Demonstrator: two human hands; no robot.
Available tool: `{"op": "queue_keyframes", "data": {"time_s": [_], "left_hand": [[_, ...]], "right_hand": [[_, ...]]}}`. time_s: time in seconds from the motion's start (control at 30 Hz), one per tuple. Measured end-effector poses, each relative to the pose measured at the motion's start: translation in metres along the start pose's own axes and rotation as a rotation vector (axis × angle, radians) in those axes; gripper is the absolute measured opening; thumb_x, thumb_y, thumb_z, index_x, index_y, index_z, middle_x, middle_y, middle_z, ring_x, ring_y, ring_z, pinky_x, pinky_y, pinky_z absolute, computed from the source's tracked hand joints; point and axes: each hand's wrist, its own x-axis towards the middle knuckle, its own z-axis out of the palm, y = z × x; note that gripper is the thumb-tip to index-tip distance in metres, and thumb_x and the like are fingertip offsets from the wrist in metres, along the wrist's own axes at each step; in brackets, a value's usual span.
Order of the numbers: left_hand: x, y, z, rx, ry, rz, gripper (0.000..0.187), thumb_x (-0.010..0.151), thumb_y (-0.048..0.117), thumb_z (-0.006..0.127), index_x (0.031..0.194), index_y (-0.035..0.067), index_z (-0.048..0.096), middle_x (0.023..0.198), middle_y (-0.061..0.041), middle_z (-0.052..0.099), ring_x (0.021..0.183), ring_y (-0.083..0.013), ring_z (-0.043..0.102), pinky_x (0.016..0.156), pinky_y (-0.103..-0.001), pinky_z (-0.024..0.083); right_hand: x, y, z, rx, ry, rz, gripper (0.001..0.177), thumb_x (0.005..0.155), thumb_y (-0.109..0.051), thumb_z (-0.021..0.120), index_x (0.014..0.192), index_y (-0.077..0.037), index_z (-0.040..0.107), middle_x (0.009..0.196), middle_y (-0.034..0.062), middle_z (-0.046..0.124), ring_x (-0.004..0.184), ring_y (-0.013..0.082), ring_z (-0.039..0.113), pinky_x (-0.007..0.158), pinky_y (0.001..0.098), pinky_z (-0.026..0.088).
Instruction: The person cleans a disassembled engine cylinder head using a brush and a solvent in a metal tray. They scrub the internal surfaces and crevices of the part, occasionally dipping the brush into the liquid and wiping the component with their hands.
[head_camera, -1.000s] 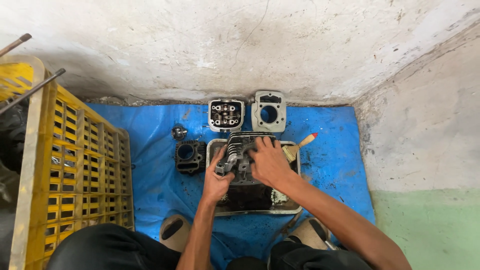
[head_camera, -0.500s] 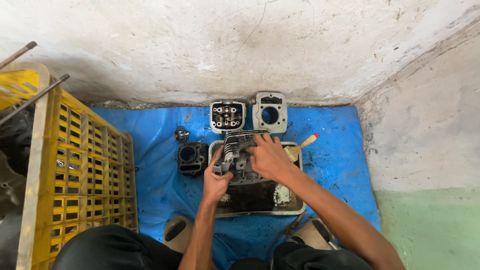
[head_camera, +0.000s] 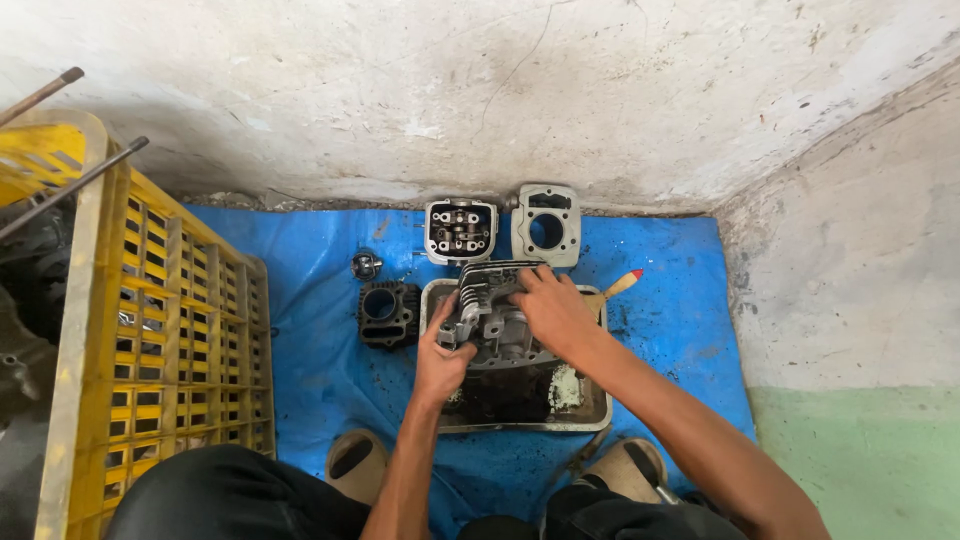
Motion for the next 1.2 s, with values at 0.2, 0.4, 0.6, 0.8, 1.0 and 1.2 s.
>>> {"op": "queue_keyframes", "data": {"time_s": [0.2, 0.4, 0.6, 0.8, 1.0, 1.2], "left_hand": [[-0.001, 0.017, 0.003, -0.046, -0.002, -0.109, 0.081, 0.071, -0.015, 0.059, 0.149, 0.001, 0.05, 0.158, -0.017, 0.046, 0.131, -0.0205, 0.056, 0.096, -0.028, 0.053], [0.0, 0.017, 0.003, -0.032, -0.014, -0.094, 0.083, 0.072, -0.016, 0.059, 0.152, 0.002, 0.049, 0.157, -0.017, 0.049, 0.129, -0.0202, 0.057, 0.095, -0.027, 0.053], [0.0, 0.025, 0.005, -0.056, -0.013, -0.154, 0.082, 0.072, -0.016, 0.059, 0.15, 0.004, 0.048, 0.159, -0.013, 0.043, 0.126, -0.0194, 0.058, 0.087, -0.026, 0.055], [-0.001, 0.015, 0.006, -0.087, -0.005, -0.123, 0.081, 0.073, -0.016, 0.058, 0.152, 0.003, 0.049, 0.152, -0.014, 0.053, 0.123, -0.0179, 0.061, 0.089, -0.025, 0.054], [0.002, 0.003, 0.001, -0.076, 0.002, -0.067, 0.08, 0.073, -0.017, 0.059, 0.151, -0.002, 0.048, 0.144, -0.013, 0.06, 0.123, -0.0161, 0.061, 0.1, -0.025, 0.049], [-0.001, 0.005, 0.001, -0.099, -0.001, -0.069, 0.08, 0.073, -0.018, 0.059, 0.151, -0.003, 0.047, 0.142, -0.012, 0.061, 0.121, -0.0158, 0.061, 0.099, -0.026, 0.049]], "right_hand": [[-0.005, 0.011, -0.002, -0.01, 0.047, -0.09, 0.03, 0.082, -0.009, 0.063, 0.108, -0.014, 0.078, 0.109, 0.0053, 0.059, 0.108, 0.0273, 0.058, 0.083, 0.0429, 0.053], [-0.002, 0.007, -0.011, -0.203, 0.059, -0.227, 0.023, 0.079, -0.013, 0.065, 0.099, -0.009, 0.076, 0.109, 0.0036, 0.06, 0.104, 0.0236, 0.058, 0.071, 0.037, 0.054], [0.012, 0.022, -0.011, -0.35, 0.027, -0.469, 0.015, 0.085, -0.022, 0.064, 0.084, -0.011, 0.075, 0.106, 0.0019, 0.06, 0.105, 0.0208, 0.058, 0.073, 0.0366, 0.053], [0.014, 0.038, -0.006, -0.198, 0.051, -0.5, 0.021, 0.086, -0.02, 0.064, 0.1, -0.011, 0.076, 0.104, 0.0038, 0.059, 0.106, 0.0215, 0.058, 0.081, 0.0374, 0.052], [-0.004, 0.023, -0.013, 0.058, 0.013, -0.172, 0.035, 0.085, -0.017, 0.061, 0.116, -0.016, 0.076, 0.127, 0.0089, 0.059, 0.123, 0.0312, 0.05, 0.1, 0.049, 0.045], [-0.013, -0.008, 0.0, 0.242, 0.061, 0.006, 0.045, 0.085, -0.023, 0.052, 0.124, -0.011, 0.072, 0.153, 0.0211, 0.038, 0.147, 0.0412, 0.024, 0.115, 0.0679, 0.023]]}}
